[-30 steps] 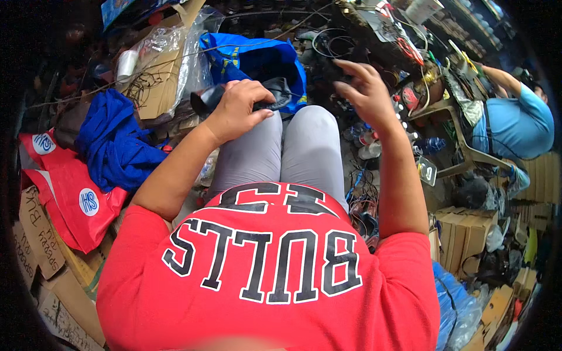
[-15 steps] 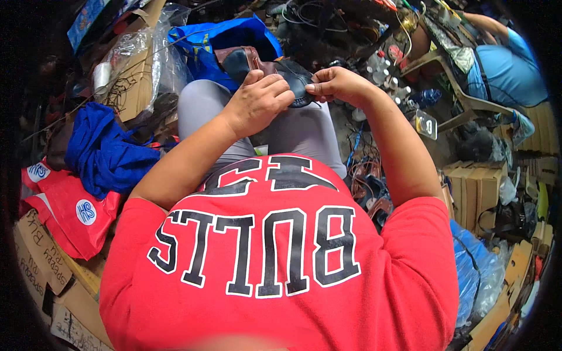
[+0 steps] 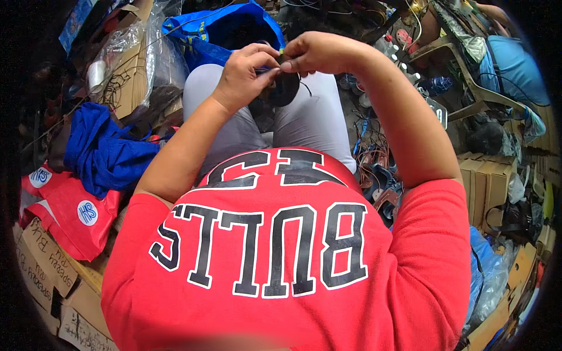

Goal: Stitching and assembling a black leather component of a shoe using a needle and thread.

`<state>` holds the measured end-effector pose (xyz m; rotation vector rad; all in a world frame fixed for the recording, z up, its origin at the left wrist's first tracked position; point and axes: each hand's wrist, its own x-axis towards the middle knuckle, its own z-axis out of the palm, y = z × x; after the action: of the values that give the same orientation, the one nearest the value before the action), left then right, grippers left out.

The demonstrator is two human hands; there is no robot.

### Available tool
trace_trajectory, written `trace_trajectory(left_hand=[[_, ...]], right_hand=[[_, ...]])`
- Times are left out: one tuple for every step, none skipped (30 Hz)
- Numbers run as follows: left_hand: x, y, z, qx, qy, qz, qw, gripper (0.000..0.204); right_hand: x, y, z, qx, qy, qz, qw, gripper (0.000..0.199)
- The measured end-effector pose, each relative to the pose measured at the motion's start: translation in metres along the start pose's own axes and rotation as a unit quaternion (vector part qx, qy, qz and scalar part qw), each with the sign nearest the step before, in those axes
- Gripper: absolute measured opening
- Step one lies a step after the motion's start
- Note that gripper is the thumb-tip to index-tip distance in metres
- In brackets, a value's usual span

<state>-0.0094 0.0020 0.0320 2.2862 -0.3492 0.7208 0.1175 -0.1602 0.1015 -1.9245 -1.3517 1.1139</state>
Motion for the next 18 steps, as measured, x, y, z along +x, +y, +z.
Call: trace_trajectory(left_hand=[[0.004,-0.002,-0.004,0.043,-0.004,0.032,0.999,0.019],[0.005,-0.002,-0.005,0.031,0.004,0.019,0.999,0.011],[0.005,0.000,-0.007,0.026,0.011,0.032,0.999,0.011],[0.003,0.003,-0.009,-0.053,-0.005,-0.042,0.998,0.008],[0.002,0.007,-0.011,-0.135,-0.032,-0.127,0.982,0.005],[0.000,0.013,-0.014,-0.131,-0.021,-0.115,0.984,0.005],[-0.001,0.019,-0.019,-0.184,-0.096,-0.207,0.956,0.004],[-0.002,0.025,-0.026,-0.233,-0.168,-0.284,0.915,0.004],[-0.001,0.031,-0.035,-0.231,-0.170,-0.296,0.911,0.004],[0.000,0.036,-0.048,-0.160,-0.185,-0.260,0.934,0.005],[0.001,0.039,-0.059,-0.102,-0.200,-0.218,0.950,0.006],[0.004,0.041,-0.073,0.021,-0.161,-0.149,0.976,0.007],[0.006,0.042,-0.084,0.134,-0.137,-0.111,0.975,0.008],[0.005,0.044,-0.094,0.164,-0.144,-0.118,0.969,0.010],[0.004,0.045,-0.099,0.166,-0.138,-0.090,0.972,0.010],[0.002,0.045,-0.104,0.130,-0.134,-0.090,0.978,0.009],[0.000,0.044,-0.105,0.093,-0.131,-0.093,0.983,0.009],[-0.001,0.042,-0.104,0.051,-0.168,-0.159,0.971,0.017]], right_hand=[[0.002,-0.005,-0.003,-0.011,0.019,0.011,1.000,0.024],[0.002,-0.007,-0.006,-0.023,0.027,0.040,0.999,0.024],[0.003,-0.007,-0.008,-0.027,0.035,0.048,0.998,0.024],[0.004,-0.005,-0.009,-0.027,0.032,0.048,0.998,0.024],[0.003,-0.002,-0.010,-0.010,0.020,0.048,0.999,0.024],[0.004,0.001,-0.010,-0.009,0.019,0.079,0.997,0.024],[0.004,0.004,-0.010,0.009,0.009,0.047,0.999,0.024],[0.004,0.006,-0.009,-0.002,0.002,0.052,0.999,0.024],[0.004,0.008,-0.009,-0.010,-0.005,0.051,0.999,0.024],[0.003,0.010,-0.008,-0.013,-0.002,0.054,0.998,0.024],[0.003,0.010,-0.008,-0.052,0.024,0.056,0.997,0.024],[0.003,0.010,-0.007,-0.101,0.059,0.075,0.990,0.024],[0.003,0.010,-0.006,-0.094,0.052,0.058,0.993,0.024],[0.004,0.010,-0.005,-0.049,0.058,0.050,0.996,0.023],[0.004,0.010,-0.003,-0.007,0.066,0.052,0.996,0.024],[0.004,0.012,0.000,0.016,0.081,0.036,0.996,0.024],[0.000,0.014,0.002,0.014,0.097,-0.026,0.995,0.032],[-0.005,0.017,0.006,0.082,0.133,-0.012,0.988,0.039]])
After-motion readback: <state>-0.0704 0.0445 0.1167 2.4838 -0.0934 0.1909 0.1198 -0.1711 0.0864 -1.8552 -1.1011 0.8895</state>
